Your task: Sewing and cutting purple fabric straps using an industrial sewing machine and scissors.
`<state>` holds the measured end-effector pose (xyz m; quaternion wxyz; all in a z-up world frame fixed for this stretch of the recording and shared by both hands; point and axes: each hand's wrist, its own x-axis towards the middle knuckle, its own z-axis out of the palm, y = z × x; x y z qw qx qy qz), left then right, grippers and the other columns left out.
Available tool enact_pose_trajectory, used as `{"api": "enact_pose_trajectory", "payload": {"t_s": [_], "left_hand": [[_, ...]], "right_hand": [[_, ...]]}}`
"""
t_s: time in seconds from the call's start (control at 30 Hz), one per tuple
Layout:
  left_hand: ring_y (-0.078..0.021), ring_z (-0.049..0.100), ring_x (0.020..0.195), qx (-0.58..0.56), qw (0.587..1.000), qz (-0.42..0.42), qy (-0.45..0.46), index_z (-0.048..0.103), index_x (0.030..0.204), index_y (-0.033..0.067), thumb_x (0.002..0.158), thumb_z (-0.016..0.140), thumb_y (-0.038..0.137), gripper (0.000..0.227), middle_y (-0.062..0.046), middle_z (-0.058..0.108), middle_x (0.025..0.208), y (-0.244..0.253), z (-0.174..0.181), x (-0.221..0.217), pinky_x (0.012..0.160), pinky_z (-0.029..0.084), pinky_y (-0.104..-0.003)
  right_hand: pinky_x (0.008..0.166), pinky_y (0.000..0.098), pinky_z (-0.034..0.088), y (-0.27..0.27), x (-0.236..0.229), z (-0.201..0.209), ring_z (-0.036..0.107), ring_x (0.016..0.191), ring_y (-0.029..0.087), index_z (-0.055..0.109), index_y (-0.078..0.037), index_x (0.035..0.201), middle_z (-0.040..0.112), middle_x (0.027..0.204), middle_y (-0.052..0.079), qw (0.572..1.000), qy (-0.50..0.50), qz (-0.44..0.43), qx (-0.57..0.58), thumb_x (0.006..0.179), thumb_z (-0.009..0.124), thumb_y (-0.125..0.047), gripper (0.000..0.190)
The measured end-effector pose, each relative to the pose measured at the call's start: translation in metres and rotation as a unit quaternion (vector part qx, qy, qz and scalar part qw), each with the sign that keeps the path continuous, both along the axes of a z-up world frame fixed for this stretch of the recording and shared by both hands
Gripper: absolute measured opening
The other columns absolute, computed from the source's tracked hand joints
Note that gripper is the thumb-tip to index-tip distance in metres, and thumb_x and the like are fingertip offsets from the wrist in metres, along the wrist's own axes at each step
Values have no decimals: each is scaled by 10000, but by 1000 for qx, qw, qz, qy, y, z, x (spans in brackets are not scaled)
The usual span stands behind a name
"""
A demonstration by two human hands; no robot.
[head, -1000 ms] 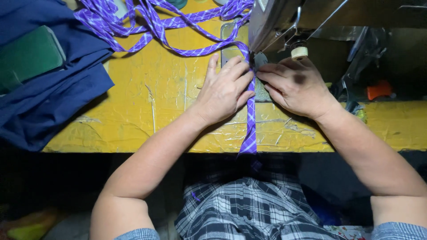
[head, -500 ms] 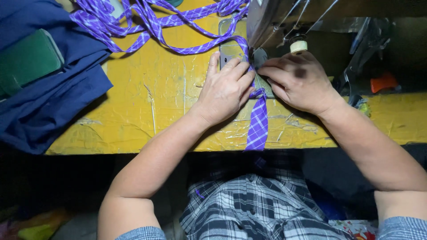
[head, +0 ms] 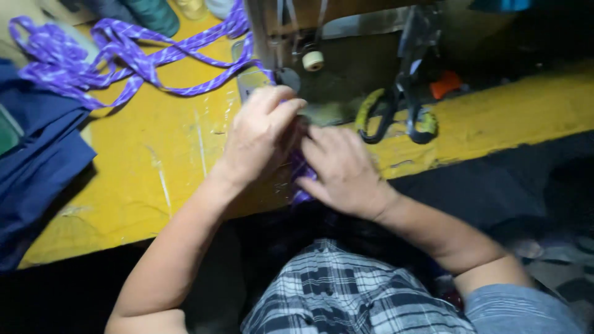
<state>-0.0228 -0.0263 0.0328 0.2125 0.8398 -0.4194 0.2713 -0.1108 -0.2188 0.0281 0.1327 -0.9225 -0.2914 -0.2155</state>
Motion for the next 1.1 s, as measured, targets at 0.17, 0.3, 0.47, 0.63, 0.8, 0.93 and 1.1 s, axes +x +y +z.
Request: {"api": "enact_pose_trajectory", "payload": {"t_s": [0.17, 0.3, 0.47, 0.63, 0.8, 0.93, 1.1], "left_hand": [[-194, 636, 949, 48, 996, -53, 60, 609, 970, 223, 1018, 531, 208, 93, 4, 567, 973, -92, 34, -44, 728, 549, -306], [-311, 695, 686, 74, 986, -51, 138, 593, 986, 88, 992, 426, 146, 177, -96, 611, 809, -169, -27, -18, 505, 580, -462], [-249, 673, 517, 82, 985, 150, -30, 605, 950, 136, 892, 431, 198, 194, -20, 606, 643, -233, -87, 10, 364, 438, -487], [-285, 686, 481, 49, 985, 164, 20, 649, 718, 121, 943, 391, 237, 362, -67, 640, 509, -219, -77, 29, 403, 512, -501], [-307, 721, 661, 236, 930, 136, 249, 455, 1270, 127, 989, 389, 153, 290, -56, 754, 808, -206, -53, 54, 457, 491, -454], [-319, 725, 750, 259, 918, 108, 282, 409, 1274, 71, 828, 589, 158, 488, -51, 736, 904, -180, 10, 36, 564, 552, -477], [-321, 736, 858, 321, 894, 107, 295, 415, 1277, 52, 755, 660, 255, 611, -45, 727, 964, -139, 69, 7, 693, 560, -457]], "right_hand": [[534, 570, 420, 10, -31, 22, 591, 660, 535, 682, -5, 843, 624, 720, 247, 976, 183, 8, 117, 1008, 531, -357, 417], [577, 565, 428, 5, -33, 4, 602, 705, 519, 695, -15, 870, 640, 763, 237, 984, 152, 3, 93, 983, 550, -363, 394], [705, 549, 453, 1, -35, -23, 633, 840, 468, 735, -43, 951, 687, 891, 208, 996, 77, 12, 53, 910, 610, -380, 362], [801, 538, 473, 2, -31, -52, 657, 942, 431, 765, -64, 1012, 723, 988, 187, 999, 23, 10, 36, 855, 655, -393, 381], [897, 527, 492, 2, -29, -66, 681, 1043, 394, 795, -84, 1073, 759, 1084, 167, 999, -39, -26, 26, 801, 699, -405, 431], [809, 534, 440, 6, -30, -41, 569, 864, 397, 698, -112, 768, 633, 828, 138, 998, 30, 1, 60, 829, 658, -353, 251], [773, 487, 454, 5, -31, -26, 624, 951, 353, 733, -85, 948, 696, 1040, 110, 993, 1, 59, 105, 799, 767, -250, 225]]}}
